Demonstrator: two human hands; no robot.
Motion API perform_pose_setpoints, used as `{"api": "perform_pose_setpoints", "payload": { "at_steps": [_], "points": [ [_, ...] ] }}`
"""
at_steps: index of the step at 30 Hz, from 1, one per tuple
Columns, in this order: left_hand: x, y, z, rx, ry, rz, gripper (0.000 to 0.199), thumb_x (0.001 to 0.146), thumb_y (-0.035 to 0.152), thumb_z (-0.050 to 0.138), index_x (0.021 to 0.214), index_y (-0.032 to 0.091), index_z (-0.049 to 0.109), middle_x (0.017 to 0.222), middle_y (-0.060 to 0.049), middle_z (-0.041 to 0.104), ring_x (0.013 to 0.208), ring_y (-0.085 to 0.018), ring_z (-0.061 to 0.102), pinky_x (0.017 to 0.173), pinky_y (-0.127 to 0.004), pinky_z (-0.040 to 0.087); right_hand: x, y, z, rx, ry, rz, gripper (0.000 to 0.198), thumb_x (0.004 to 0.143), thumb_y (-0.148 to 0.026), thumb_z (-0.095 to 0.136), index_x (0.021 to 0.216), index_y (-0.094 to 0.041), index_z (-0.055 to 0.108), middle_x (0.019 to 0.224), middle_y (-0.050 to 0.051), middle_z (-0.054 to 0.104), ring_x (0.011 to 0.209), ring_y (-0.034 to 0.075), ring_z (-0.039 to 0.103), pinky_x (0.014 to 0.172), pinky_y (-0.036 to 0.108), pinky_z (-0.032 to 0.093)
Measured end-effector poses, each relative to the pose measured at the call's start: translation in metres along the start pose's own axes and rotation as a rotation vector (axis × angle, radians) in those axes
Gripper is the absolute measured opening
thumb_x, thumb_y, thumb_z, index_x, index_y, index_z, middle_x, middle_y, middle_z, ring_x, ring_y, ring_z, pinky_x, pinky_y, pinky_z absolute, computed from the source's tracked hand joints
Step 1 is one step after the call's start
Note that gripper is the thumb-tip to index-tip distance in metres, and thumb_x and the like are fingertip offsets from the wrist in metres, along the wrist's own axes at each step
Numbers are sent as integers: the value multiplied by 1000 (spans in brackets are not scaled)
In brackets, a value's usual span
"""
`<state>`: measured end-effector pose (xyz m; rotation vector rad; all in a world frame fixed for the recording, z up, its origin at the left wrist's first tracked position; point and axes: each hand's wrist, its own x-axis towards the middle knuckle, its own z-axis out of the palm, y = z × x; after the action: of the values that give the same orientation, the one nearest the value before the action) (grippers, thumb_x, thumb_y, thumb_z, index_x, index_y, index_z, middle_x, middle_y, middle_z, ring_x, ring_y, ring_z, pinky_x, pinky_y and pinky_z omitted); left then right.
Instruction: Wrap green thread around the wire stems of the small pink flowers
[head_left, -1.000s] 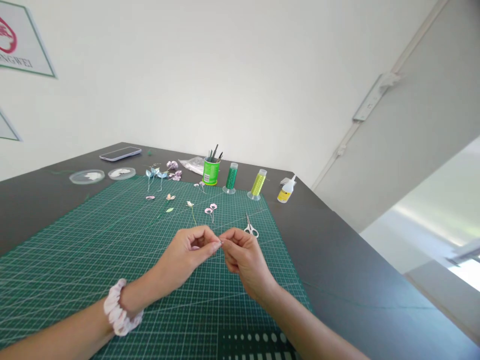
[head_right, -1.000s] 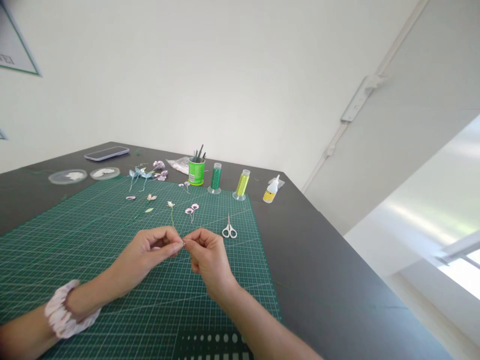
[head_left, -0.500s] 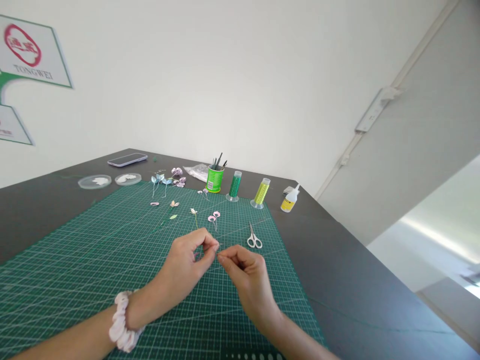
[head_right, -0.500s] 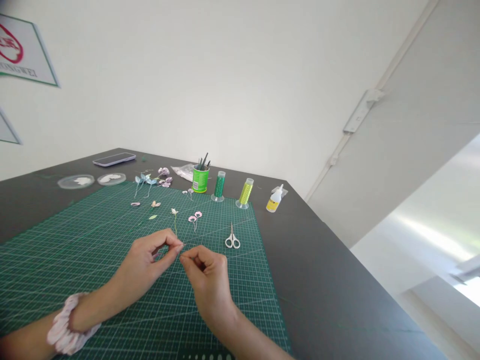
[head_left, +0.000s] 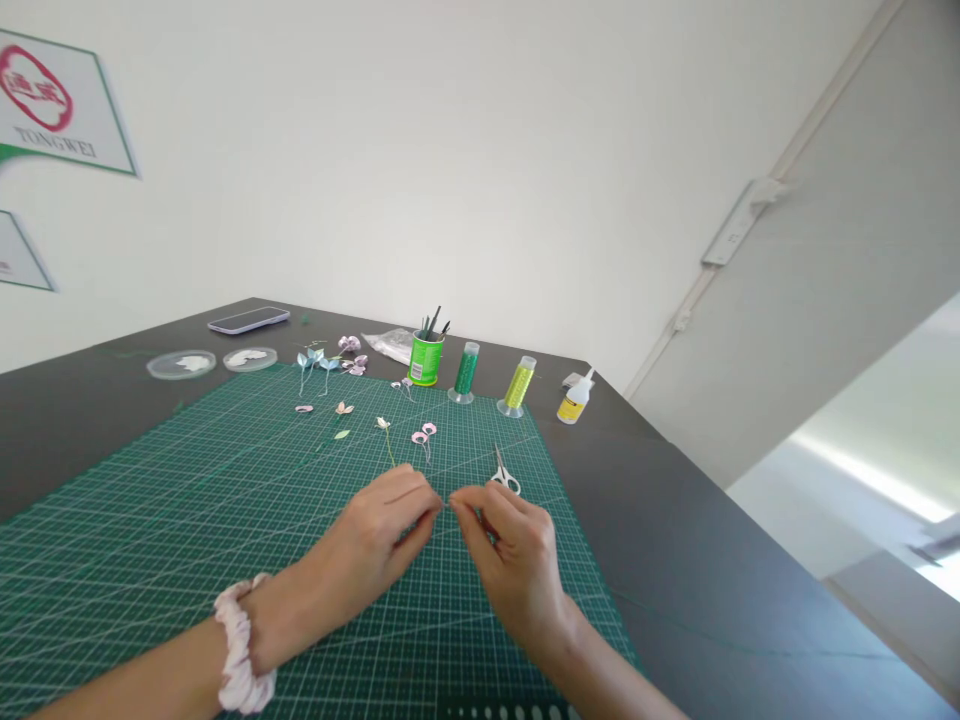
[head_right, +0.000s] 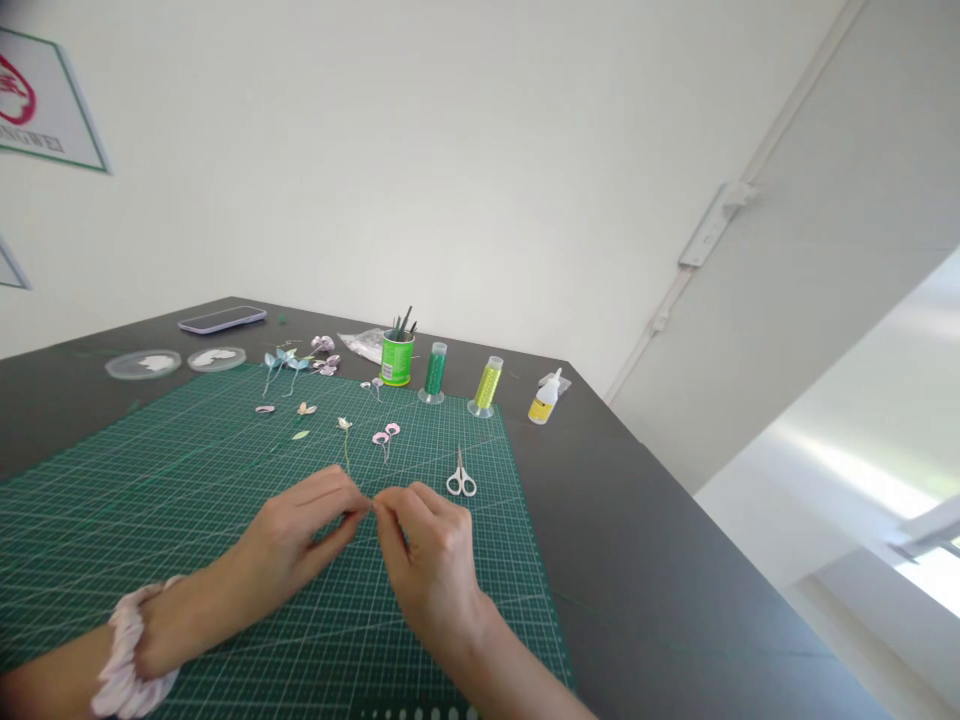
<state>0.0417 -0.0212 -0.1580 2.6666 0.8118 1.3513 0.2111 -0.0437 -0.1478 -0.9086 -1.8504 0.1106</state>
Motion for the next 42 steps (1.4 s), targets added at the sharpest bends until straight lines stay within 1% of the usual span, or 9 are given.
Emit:
{"api": "perform_pose_setpoints", "payload": {
  "at_steps": [3,5,9,12,17,22,28,34,42],
  "points": [
    [-2,0,1,-5,-9,39,22,96,10,45,78,15,55,70,0,55,67,-12,50,62,-22,41,1,2,1,59,11,61,19,87,-10,55,73,-13,68,57,-2,54,48,8,44,48,21,34],
    [-2,1,2,-10,-8,65,23,96,8,45,77,15,55,70,0,55,67,-12,49,62,-22,41,1,4,3,106,12,145,19,86,-13,57,70,-14,67,54,-3,50,46,8,40,46,21,32],
    [-1,2,2,-9,14,110,18,95,7,47,82,15,57,72,-1,58,69,-13,51,65,-23,43,6,10,3,276,-32,404,19,81,-22,59,64,-17,64,50,-6,41,44,8,33,42,22,25],
    [1,4,1,-12,43,149,16,94,6,48,86,15,58,73,-1,60,69,-13,52,66,-24,45,12,13,0,415,-111,570,19,76,-28,61,60,-17,62,49,-6,41,47,8,32,44,23,25],
    [3,6,-1,-20,104,209,12,92,4,51,92,13,59,76,-3,63,73,-13,56,69,-25,49,19,14,-6,610,-220,746,19,69,-32,68,58,-18,62,45,-8,36,44,7,25,44,24,19],
    [3,4,-4,-9,182,191,12,90,3,54,93,13,60,77,-3,63,75,-14,58,69,-26,51,19,14,-7,807,-238,867,21,66,-34,72,58,-18,61,42,-11,32,41,5,19,42,24,13],
    [3,2,-6,-4,233,137,13,89,3,55,93,15,60,78,-2,62,74,-12,58,69,-24,51,14,8,-2,951,-312,909,24,64,-34,76,57,-17,60,39,-12,29,39,4,16,41,24,11],
    [5,1,-4,21,268,57,13,88,3,57,85,15,60,73,0,62,69,-10,58,65,-22,49,10,3,4,913,-303,892,25,64,-37,77,59,-18,61,42,-11,33,40,4,19,41,24,12],
    [8,1,-5,84,227,4,15,90,7,54,80,16,60,70,1,62,67,-11,58,63,-21,49,3,-6,5,575,-184,601,20,76,-29,63,59,-18,61,49,-6,39,47,8,29,45,24,24]
  ]
}}
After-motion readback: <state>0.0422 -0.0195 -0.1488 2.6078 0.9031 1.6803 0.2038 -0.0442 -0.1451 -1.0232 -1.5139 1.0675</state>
